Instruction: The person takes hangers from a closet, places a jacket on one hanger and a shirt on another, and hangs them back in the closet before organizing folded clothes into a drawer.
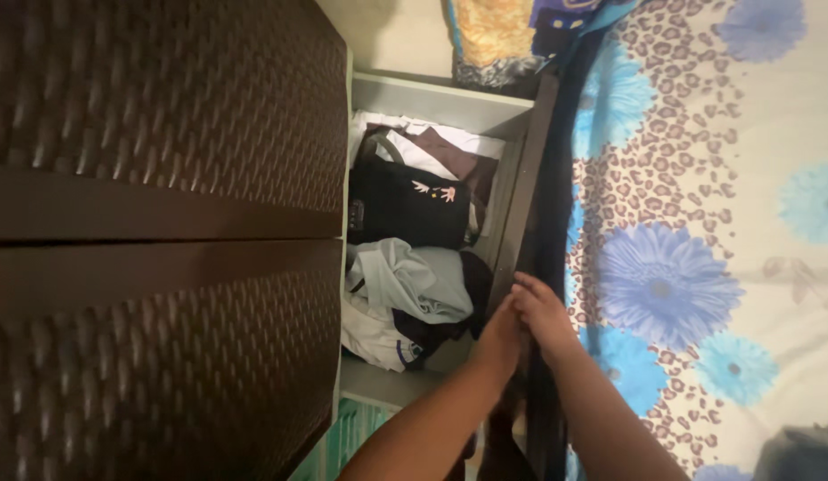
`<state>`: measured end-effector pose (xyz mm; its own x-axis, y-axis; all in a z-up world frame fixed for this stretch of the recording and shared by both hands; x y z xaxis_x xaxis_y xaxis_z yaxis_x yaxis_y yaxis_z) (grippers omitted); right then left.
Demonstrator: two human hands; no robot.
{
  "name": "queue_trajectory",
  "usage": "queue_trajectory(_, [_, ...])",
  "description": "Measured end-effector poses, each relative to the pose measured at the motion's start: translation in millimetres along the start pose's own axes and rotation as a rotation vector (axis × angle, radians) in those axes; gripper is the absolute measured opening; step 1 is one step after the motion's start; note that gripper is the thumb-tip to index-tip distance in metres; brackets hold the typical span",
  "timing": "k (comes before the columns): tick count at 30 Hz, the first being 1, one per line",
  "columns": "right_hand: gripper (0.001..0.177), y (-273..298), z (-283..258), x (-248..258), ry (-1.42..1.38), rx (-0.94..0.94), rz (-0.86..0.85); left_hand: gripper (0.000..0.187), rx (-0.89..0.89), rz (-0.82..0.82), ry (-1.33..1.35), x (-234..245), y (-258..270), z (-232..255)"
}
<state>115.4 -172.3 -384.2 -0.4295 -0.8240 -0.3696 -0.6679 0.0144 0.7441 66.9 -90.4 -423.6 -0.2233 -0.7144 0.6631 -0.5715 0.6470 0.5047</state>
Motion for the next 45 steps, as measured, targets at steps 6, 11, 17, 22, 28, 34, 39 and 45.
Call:
queue_trajectory(6, [0.054,20,34,16,0.051,0.09,0.042,0.062,-0.189,0.109,0.308,25,37,-60])
queue_trajectory(11, [0.049,57,65,33,0.145,-0.015,0.146,0.037,-0.156,0.154,0.37,32,45,-98])
queue_trajectory(17, [0.044,88,97,31,0.277,0.051,0.087,0.028,-0.02,0.209,0.477,40,50,-169])
queue_trajectory(22, [0.04,98,93,-4,0.202,0.035,0.08,0.031,-0.005,0.522,0.68,17,53,-200])
queue_trajectory(28, [0.031,106,23,-59,0.264,0.252,0.122,0.089,0.487,-0.023,0.379,-95,68,-260])
queue_trajectory(34, [0.029,99,15,-123,0.228,0.351,-0.042,0.058,0.266,-0.66,0.373,-150,85,-245])
queue_trajectory(39, [0.03,82,47,-149,0.311,0.313,-0.106,0.046,0.5,-0.603,0.574,-160,129,-196])
queue_trajectory(45, [0.042,61,91,-159,0.449,0.333,-0.119,0.034,0.582,-0.557,0.676,-158,173,-147])
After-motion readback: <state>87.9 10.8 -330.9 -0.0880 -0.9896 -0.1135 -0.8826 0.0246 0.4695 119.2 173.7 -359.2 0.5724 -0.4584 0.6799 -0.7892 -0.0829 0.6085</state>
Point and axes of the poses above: each hand's wrist, its own y-axis away from the middle knuckle, its own x-axis out of the back of the hand, z = x × y, the point moved 6 cm from there along -y, towards the middle knuckle, and after that the axes turned 14 degrees about -y, right-handed, at the moved point
